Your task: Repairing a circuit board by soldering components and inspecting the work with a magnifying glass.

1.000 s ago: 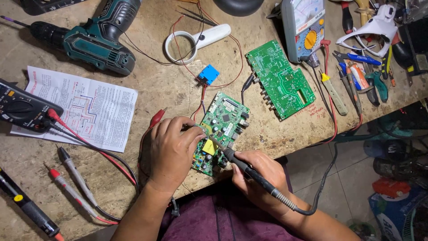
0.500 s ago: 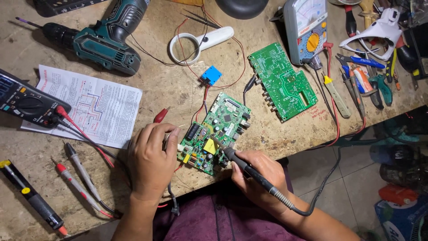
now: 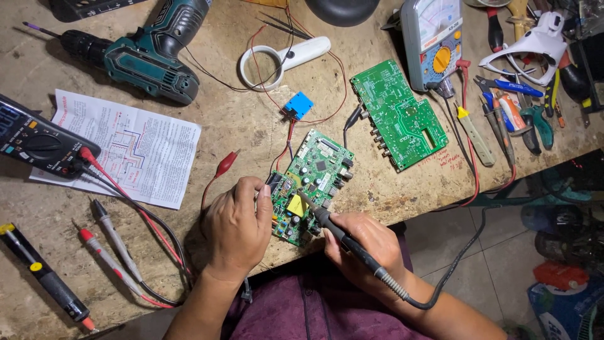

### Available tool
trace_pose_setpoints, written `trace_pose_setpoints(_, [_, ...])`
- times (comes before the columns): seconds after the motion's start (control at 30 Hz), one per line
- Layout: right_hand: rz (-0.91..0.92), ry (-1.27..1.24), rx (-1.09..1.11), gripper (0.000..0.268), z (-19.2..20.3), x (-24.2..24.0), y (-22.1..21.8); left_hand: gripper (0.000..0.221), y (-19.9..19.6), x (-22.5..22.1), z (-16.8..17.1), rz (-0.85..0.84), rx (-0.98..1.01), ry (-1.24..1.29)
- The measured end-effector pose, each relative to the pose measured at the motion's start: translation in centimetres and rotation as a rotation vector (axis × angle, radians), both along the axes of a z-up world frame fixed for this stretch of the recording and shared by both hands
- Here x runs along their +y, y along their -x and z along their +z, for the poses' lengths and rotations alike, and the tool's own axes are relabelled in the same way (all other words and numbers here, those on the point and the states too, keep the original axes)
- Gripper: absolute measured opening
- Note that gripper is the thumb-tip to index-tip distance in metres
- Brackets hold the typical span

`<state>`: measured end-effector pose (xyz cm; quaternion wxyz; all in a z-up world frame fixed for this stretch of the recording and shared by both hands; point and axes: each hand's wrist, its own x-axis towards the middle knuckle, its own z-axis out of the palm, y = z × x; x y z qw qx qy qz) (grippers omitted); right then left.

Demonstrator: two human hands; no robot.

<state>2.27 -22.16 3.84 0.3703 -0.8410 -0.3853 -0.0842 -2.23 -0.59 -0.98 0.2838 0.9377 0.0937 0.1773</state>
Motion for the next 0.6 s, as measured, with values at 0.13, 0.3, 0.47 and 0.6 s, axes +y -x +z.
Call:
trace_pose_setpoints(0.13, [0.005, -0.003, -0.057, 0.019, -0.1, 0.1, 0.1, 0.01, -0.6, 0.0, 0.4, -0.076, -0.031, 0.001])
trace_pose_setpoints(0.3, [0.001, 0.007, -0.049, 0.019, -0.4, -0.1, 0.1, 0.013, -1.0, 0.0, 0.9, -0.121, -0.071, -0.116])
trace_pose_setpoints(0.47, [0.011, -0.006, -0.021, 0.018, -0.1, 0.0, 0.0, 0.011, -1.1, 0.1, 1.1, -0.137, -0.096, -0.119])
trace_pose_setpoints(0.6, [0.009, -0.009, -0.016, 0.018, -0.1, 0.0, 0.0, 0.01, -1.1, 0.3, 1.8, -0.12, -0.12, -0.126])
